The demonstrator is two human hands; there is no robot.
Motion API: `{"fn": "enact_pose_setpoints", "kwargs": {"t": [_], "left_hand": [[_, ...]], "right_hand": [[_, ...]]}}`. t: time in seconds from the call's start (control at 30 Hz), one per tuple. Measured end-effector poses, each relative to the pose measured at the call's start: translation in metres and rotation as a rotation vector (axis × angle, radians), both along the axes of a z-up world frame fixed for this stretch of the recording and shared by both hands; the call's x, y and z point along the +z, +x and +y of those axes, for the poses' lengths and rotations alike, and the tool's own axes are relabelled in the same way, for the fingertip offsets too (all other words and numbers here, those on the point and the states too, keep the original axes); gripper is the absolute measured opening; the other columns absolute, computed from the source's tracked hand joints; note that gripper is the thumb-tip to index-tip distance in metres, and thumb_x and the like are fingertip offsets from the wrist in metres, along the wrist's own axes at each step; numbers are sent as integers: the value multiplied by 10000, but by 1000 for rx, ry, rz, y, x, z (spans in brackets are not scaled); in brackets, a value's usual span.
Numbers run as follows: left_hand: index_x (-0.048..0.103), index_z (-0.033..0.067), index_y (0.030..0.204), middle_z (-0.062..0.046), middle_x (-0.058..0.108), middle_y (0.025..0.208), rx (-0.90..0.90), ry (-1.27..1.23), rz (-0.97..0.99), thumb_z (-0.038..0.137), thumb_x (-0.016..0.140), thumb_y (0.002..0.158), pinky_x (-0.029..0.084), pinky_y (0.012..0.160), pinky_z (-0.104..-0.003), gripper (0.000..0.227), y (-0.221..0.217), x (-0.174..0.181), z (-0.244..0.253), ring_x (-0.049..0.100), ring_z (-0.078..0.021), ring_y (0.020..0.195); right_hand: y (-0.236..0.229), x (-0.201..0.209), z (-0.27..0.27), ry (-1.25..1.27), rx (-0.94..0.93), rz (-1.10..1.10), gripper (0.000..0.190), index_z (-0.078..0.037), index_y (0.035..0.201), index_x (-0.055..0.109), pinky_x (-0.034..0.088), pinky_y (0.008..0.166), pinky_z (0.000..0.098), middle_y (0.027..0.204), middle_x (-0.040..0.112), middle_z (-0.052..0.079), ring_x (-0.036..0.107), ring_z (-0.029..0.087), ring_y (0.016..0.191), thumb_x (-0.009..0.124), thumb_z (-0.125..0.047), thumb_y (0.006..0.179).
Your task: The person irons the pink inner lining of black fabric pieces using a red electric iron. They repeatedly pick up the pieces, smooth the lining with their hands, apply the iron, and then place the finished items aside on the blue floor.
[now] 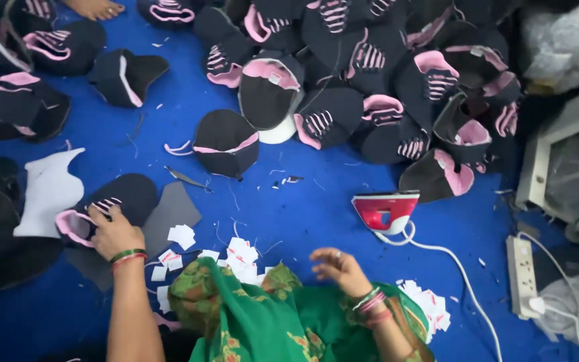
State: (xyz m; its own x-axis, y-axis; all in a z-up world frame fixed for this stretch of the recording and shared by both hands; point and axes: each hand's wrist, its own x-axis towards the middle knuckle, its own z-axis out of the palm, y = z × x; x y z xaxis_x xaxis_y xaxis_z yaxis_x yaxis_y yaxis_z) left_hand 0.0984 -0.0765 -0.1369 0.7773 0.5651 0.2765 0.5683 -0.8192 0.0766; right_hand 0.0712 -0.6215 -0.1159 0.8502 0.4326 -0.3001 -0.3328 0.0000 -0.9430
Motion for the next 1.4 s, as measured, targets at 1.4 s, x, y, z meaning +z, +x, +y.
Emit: {"fn": "enact_pose_setpoints", "kwargs": {"t": [1.4], "left_hand": [[541, 56, 1371, -159, 476, 1514, -1120, -569, 170, 122, 744, 678, 470, 1034, -451, 726, 8, -44, -292, 465, -325, 1386]], "right_hand": [[4, -40, 54, -972, -186, -888, 682, -118, 1469, 527, 475, 1112, 455, 1475, 530, 147, 526, 367, 1358, 789, -155, 840]]}}
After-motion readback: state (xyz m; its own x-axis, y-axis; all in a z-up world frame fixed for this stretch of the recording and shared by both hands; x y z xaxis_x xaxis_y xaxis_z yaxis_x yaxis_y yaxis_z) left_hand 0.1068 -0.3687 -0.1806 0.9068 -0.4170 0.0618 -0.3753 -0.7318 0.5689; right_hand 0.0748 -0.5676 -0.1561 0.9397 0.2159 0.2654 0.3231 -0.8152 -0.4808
